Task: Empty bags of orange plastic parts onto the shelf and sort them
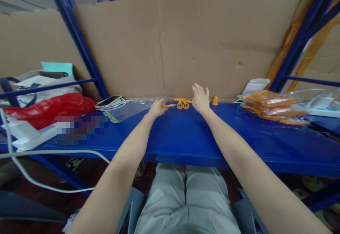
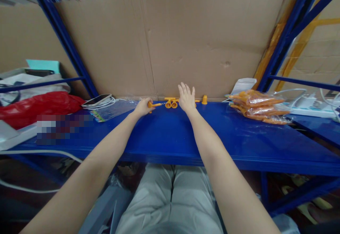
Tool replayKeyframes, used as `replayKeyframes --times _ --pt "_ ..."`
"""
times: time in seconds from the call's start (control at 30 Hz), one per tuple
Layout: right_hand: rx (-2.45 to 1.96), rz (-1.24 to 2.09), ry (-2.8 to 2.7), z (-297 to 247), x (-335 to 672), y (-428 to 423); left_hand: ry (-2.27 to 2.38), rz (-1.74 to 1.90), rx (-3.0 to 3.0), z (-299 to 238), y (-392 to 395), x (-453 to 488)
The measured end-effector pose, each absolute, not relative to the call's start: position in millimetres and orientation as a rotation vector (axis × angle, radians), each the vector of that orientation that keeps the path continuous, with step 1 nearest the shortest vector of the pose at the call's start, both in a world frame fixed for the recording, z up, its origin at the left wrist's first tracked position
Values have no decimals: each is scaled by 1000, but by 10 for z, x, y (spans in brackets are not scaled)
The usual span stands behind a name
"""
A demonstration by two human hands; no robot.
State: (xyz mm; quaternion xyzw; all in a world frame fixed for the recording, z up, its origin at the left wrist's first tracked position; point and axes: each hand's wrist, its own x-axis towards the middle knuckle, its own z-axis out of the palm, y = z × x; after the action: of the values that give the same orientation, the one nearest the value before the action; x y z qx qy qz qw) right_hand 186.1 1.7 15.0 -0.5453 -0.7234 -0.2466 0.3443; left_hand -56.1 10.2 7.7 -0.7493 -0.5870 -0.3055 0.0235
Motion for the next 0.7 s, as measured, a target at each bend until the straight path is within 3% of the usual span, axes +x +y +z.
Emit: replayKeyframes --times 0.17,0.3,0.7 --pt "-1743 -438 -1544 32 2293 2 -1819 -980 -2333 69 132 -575" --pt "-2025 11 -1165 -74 2516 31 -1800 -995 -2335 54 139 -562" --pt "-2218 209 -1507 -127 2636 284 -1823 -973 -2337 48 102 -538"
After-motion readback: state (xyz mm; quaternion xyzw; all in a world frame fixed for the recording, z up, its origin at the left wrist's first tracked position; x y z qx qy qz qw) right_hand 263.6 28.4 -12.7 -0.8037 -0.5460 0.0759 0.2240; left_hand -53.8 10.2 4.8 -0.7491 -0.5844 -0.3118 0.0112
